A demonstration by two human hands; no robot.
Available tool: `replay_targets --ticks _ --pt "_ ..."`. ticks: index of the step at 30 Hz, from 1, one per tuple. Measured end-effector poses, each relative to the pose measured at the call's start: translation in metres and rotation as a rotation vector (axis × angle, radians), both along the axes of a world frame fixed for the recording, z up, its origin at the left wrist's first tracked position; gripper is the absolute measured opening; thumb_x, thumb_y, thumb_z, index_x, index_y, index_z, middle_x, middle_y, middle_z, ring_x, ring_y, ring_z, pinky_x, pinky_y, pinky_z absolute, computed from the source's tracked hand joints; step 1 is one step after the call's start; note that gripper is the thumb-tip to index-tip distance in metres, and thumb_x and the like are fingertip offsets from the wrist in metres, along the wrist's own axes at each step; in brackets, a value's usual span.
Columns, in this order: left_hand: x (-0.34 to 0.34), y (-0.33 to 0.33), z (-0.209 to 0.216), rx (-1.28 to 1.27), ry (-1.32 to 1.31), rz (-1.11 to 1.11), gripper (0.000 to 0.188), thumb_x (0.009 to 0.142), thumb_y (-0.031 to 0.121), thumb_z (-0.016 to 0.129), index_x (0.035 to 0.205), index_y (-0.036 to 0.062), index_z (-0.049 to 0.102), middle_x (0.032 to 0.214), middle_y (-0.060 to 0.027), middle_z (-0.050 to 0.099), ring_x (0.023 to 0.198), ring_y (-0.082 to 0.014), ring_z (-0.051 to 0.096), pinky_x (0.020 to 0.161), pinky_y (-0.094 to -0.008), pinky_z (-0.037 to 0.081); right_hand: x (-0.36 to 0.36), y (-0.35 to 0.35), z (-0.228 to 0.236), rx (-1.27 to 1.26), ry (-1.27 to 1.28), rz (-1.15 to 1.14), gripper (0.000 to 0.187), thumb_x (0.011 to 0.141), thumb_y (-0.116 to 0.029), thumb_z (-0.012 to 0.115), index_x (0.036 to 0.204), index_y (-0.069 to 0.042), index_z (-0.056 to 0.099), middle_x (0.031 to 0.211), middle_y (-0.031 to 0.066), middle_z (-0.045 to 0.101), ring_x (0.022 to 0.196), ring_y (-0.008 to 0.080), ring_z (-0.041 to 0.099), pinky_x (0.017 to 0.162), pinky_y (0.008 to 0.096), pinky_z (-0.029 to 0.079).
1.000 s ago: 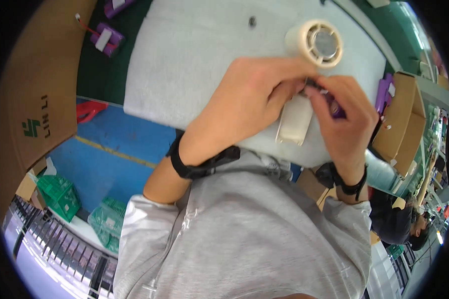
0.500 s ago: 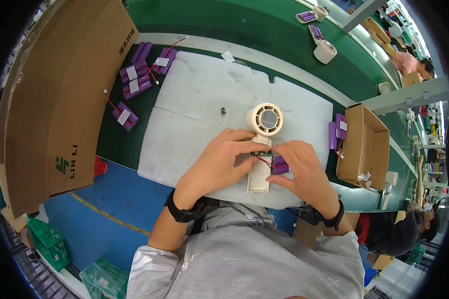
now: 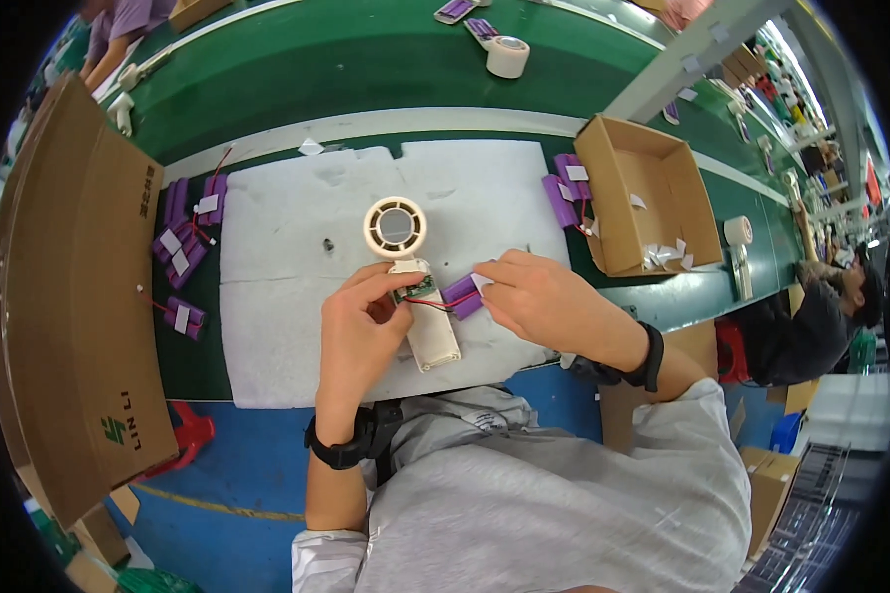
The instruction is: The person assembles a handheld fan by connecting a battery pack to a circuit board, testing the power, and fitting the batteries into the plastic housing. They repeat this process multiple times, handling the components and wires by hand.
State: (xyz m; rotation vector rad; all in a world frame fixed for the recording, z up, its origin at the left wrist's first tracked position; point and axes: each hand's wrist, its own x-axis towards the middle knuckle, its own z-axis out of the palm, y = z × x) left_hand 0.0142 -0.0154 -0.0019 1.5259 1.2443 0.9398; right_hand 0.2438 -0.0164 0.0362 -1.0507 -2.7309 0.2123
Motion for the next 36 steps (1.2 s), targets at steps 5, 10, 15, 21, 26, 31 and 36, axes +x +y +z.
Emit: replay_targets --ticks 5,10,15,21,26,31,36 --pt "0.000 -0.002 -0.006 -0.033 -0.071 0.026 0.032 0.074 -0.007 0.061 0.102 0.0042 0.072 0.112 -0.0089 0.066 0.067 -0.0079 0.056 0.060 -0.0207 0.046 -0.003 0.000 0.005 -0.020 -0.119 -0.026 0.012 0.079 -0.009 0.066 0.081 0.003 0.067 0.104 0.0140 0.068 0.085 0.0249 0.061 0.074 0.0349 0.052" --pt "0.002 -0.001 -0.007 -0.032 -0.090 0.028 0.032 0.074 -0.007 0.060 0.103 0.0027 0.071 0.115 -0.0091 0.065 0.068 -0.0067 0.056 0.060 -0.0200 0.045 0.008 0.004 -0.007 -0.045 0.081 -0.042 0.013 0.079 -0.010 0.067 0.083 0.002 0.068 0.104 0.0133 0.068 0.086 0.0253 0.063 0.075 0.0354 0.052" --pt "0.000 -0.003 -0.010 -0.039 -0.128 0.024 0.031 0.074 -0.007 0.061 0.102 0.0023 0.071 0.116 -0.0093 0.065 0.068 -0.0065 0.056 0.060 -0.0198 0.045 0.009 0.005 0.000 -0.125 0.139 -0.043 0.014 0.079 -0.011 0.068 0.084 0.001 0.069 0.104 0.0124 0.069 0.087 0.0257 0.063 0.075 0.0365 0.052" --pt "-0.001 -0.002 -0.010 -0.037 -0.082 0.020 0.032 0.074 -0.005 0.061 0.103 0.0036 0.072 0.114 -0.0102 0.065 0.067 -0.0074 0.057 0.061 -0.0202 0.046 0.005 0.002 0.001 -0.074 0.012 0.003 0.014 0.078 -0.011 0.069 0.085 0.001 0.069 0.103 0.0121 0.069 0.086 0.0262 0.063 0.075 0.0367 0.052" --pt "-0.002 -0.001 -0.010 -0.002 -0.059 0.011 0.034 0.074 -0.004 0.061 0.104 0.0057 0.072 0.112 -0.0111 0.066 0.066 -0.0086 0.057 0.062 -0.0211 0.047 -0.004 0.005 0.007 -0.084 -0.076 -0.056 0.014 0.076 -0.010 0.070 0.084 0.002 0.068 0.103 0.0119 0.069 0.081 0.0278 0.063 0.073 0.0361 0.052" --pt "0.000 -0.001 -0.006 0.026 -0.046 0.002 0.034 0.074 -0.003 0.061 0.104 0.0074 0.072 0.110 -0.0104 0.067 0.065 -0.0090 0.057 0.061 -0.0217 0.047 0.009 0.008 0.006 -0.186 0.143 -0.113 0.012 0.078 -0.009 0.069 0.082 0.003 0.066 0.103 0.0118 0.070 0.081 0.0289 0.064 0.072 0.0350 0.052" --pt "-0.001 -0.002 -0.005 0.002 -0.033 0.016 0.033 0.074 -0.003 0.061 0.103 0.0077 0.072 0.109 -0.0098 0.067 0.065 -0.0091 0.057 0.061 -0.0217 0.047 0.005 0.006 0.005 -0.225 0.190 -0.124 0.009 0.081 -0.006 0.067 0.081 0.003 0.065 0.104 0.0122 0.069 0.086 0.0296 0.064 0.074 0.0347 0.052"
